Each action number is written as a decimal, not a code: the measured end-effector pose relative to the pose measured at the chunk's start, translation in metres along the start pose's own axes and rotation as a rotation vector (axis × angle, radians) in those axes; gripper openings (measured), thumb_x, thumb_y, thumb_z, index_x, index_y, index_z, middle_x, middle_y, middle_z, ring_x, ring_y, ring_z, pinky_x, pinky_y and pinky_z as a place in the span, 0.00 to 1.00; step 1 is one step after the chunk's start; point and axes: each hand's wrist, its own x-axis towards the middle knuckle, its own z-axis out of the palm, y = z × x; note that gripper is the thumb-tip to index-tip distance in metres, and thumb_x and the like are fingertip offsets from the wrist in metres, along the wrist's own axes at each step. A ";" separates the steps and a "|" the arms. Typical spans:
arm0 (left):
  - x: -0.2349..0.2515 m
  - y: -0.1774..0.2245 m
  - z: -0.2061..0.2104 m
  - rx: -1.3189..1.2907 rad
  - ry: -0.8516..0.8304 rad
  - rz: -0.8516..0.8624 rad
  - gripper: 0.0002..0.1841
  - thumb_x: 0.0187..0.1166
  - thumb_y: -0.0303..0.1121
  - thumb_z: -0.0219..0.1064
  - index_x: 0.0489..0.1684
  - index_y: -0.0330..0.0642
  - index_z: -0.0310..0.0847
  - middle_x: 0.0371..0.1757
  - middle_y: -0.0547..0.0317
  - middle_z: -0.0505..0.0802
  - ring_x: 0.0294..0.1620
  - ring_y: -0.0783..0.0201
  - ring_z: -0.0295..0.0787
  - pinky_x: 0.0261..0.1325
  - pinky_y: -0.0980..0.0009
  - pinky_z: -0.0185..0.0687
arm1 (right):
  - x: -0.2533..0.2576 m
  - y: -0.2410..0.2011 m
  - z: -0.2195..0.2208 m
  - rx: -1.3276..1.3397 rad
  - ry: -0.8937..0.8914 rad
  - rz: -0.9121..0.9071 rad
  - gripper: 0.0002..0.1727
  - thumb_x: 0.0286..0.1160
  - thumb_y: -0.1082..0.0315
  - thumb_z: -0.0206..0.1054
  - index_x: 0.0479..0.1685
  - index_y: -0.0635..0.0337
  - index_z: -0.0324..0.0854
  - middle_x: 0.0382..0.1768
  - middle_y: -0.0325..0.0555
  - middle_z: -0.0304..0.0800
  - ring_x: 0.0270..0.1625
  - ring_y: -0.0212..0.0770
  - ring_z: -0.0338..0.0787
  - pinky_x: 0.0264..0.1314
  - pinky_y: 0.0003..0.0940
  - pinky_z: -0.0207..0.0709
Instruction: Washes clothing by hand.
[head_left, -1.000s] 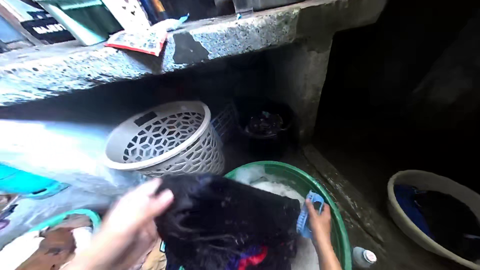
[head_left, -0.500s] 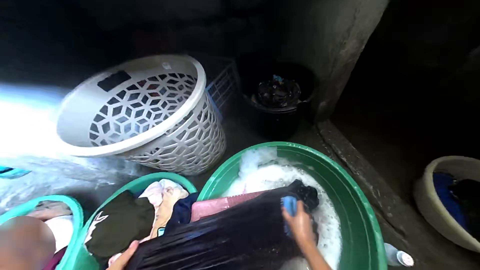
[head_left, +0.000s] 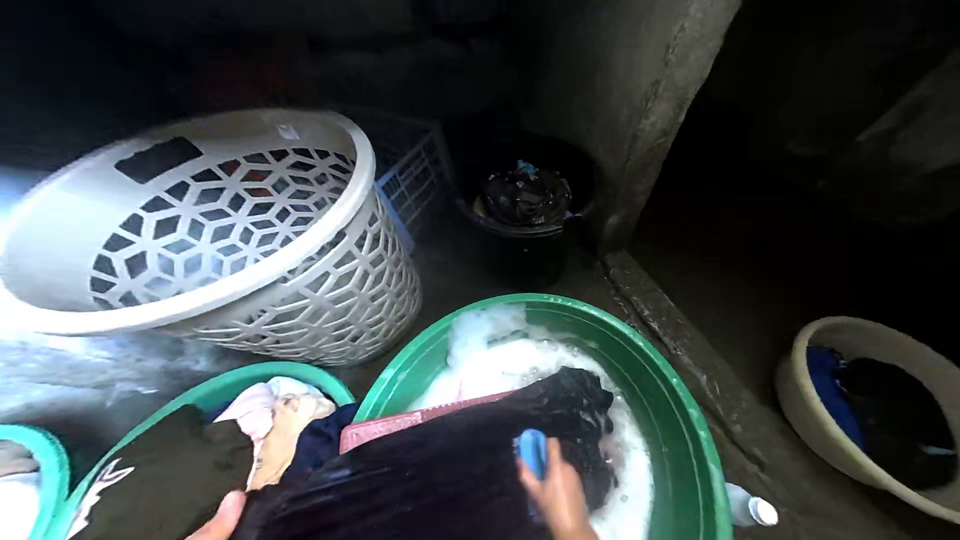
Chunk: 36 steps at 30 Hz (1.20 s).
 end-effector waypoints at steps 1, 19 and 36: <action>-0.006 0.006 0.008 -0.004 -0.069 -0.009 0.23 0.95 0.43 0.34 0.52 0.49 0.80 0.47 0.64 0.96 0.53 0.68 0.93 0.63 0.60 0.89 | 0.012 0.026 -0.016 0.000 0.066 0.074 0.41 0.77 0.43 0.68 0.84 0.61 0.66 0.48 0.61 0.94 0.51 0.61 0.95 0.56 0.61 0.86; 0.011 -0.037 -0.020 0.604 0.239 0.242 0.12 0.85 0.36 0.60 0.30 0.43 0.82 0.27 0.68 0.92 0.32 0.73 0.91 0.42 0.66 0.91 | -0.001 0.071 -0.106 0.997 0.323 0.157 0.25 0.90 0.52 0.57 0.59 0.69 0.80 0.37 0.50 0.90 0.35 0.39 0.90 0.40 0.41 0.88; 0.021 -0.056 -0.032 0.071 0.263 0.142 0.14 0.94 0.38 0.46 0.58 0.43 0.75 0.45 0.68 0.94 0.49 0.74 0.92 0.61 0.65 0.89 | 0.052 0.056 -0.049 -0.094 0.186 0.050 0.42 0.71 0.52 0.74 0.83 0.64 0.66 0.48 0.65 0.93 0.52 0.65 0.94 0.57 0.65 0.84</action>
